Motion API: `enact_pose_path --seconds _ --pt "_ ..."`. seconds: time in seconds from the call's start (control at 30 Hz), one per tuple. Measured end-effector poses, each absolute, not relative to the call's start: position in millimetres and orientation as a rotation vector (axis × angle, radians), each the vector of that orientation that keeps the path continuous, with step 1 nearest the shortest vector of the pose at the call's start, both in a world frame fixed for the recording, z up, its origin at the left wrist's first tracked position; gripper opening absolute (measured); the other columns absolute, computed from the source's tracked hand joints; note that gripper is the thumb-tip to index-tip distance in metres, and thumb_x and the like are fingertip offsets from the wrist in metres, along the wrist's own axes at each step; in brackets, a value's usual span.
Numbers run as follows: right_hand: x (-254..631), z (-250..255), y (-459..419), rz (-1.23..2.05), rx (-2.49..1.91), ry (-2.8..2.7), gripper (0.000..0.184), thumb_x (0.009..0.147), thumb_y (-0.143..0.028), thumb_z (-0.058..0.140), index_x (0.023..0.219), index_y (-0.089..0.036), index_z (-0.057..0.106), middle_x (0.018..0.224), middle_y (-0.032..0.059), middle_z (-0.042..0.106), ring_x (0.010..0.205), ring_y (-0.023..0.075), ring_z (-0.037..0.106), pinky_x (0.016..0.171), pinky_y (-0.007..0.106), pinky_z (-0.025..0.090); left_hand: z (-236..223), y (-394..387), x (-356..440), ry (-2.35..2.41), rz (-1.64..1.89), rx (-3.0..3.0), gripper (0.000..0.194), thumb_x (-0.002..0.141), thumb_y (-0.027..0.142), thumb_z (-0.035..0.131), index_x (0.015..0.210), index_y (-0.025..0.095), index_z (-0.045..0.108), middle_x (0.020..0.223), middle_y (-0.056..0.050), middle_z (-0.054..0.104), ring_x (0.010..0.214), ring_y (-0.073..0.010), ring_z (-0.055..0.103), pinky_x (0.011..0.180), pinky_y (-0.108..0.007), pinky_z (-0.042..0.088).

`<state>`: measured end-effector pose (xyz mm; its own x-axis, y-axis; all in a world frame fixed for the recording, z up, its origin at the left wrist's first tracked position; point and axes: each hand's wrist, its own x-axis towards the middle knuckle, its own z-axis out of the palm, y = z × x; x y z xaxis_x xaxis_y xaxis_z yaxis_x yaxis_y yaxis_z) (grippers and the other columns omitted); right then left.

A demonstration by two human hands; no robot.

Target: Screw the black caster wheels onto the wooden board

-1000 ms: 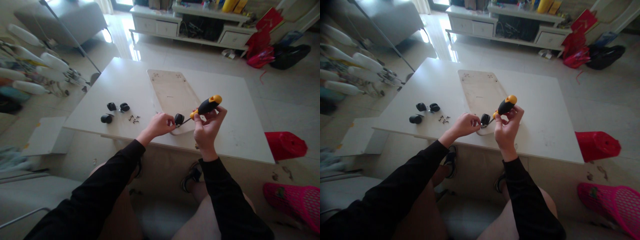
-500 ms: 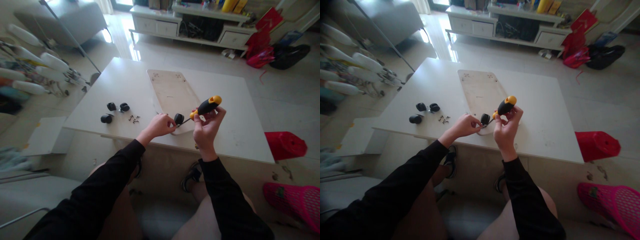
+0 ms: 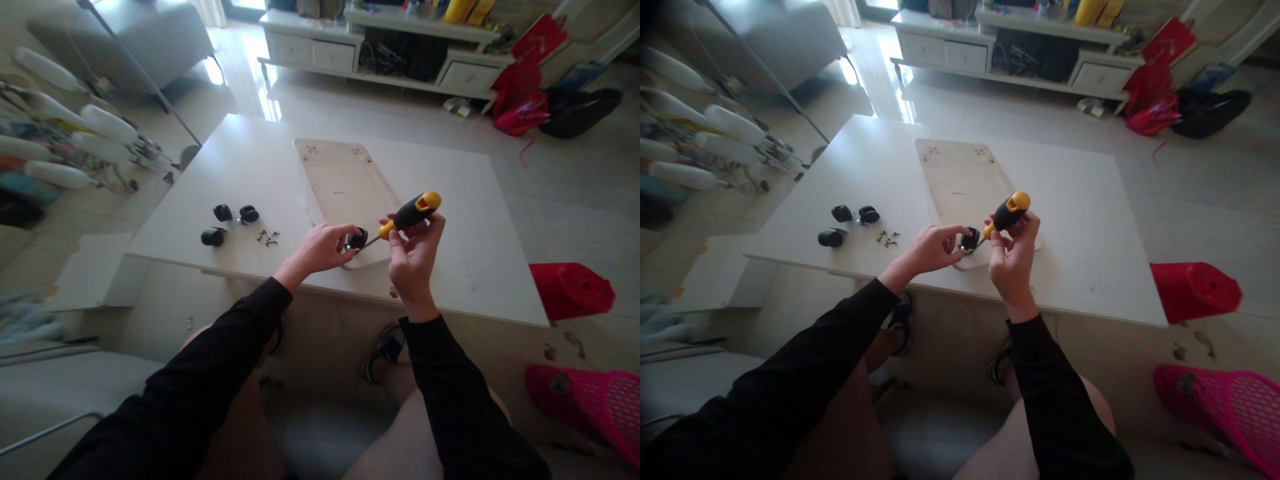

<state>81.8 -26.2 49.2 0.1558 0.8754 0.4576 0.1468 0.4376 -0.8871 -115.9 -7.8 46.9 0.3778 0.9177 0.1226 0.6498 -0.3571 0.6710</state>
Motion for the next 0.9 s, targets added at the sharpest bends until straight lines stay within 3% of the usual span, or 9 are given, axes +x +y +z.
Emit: enact_pose_path --seconds 0.23,0.43,0.67,0.9 --pt "82.2 49.0 -29.0 0.708 -0.996 -1.359 0.040 0.096 -0.026 0.063 0.130 -0.033 0.042 0.120 0.0037 0.074 0.108 0.0195 0.081 0.086 0.040 0.069 45.0 -6.5 -115.9 1.358 0.642 2.156 0.038 0.083 0.024 0.070 0.120 0.026 0.079 0.072 0.002 0.073 0.062 -0.0148 0.064 0.069 -0.030 0.046" --pt "83.3 46.7 -28.6 0.721 -0.970 -1.368 0.040 0.097 -0.028 0.063 0.131 -0.034 0.042 0.123 0.0036 0.073 0.109 0.0197 0.080 0.092 0.045 0.070 46.2 -5.9 -116.3 1.392 0.531 2.187 0.068 0.084 0.026 0.071 0.152 0.026 0.063 0.080 0.001 0.077 0.073 -0.0192 0.071 0.073 -0.031 0.048" --pt "81.6 47.9 -28.2 0.709 -0.960 -1.347 0.038 0.096 -0.027 0.063 0.129 -0.034 0.044 0.124 0.0037 0.067 0.107 0.0197 0.080 0.093 0.045 0.070 44.3 -3.4 -116.3 1.410 0.544 2.148 0.056 0.083 0.025 0.072 0.138 0.026 0.067 0.079 0.002 0.076 0.072 -0.0186 0.068 0.069 -0.030 0.043" --pt "77.7 48.7 -30.3 0.688 -1.004 -1.328 0.044 0.094 -0.035 0.072 0.129 -0.034 0.046 0.118 0.0014 0.069 0.098 0.0181 0.082 0.080 0.036 0.071 44.1 -2.7 -116.5 1.443 0.566 2.141 0.046 0.085 0.029 0.075 0.130 0.024 0.065 0.081 0.001 0.075 0.074 -0.0189 0.068 0.070 -0.030 0.042"
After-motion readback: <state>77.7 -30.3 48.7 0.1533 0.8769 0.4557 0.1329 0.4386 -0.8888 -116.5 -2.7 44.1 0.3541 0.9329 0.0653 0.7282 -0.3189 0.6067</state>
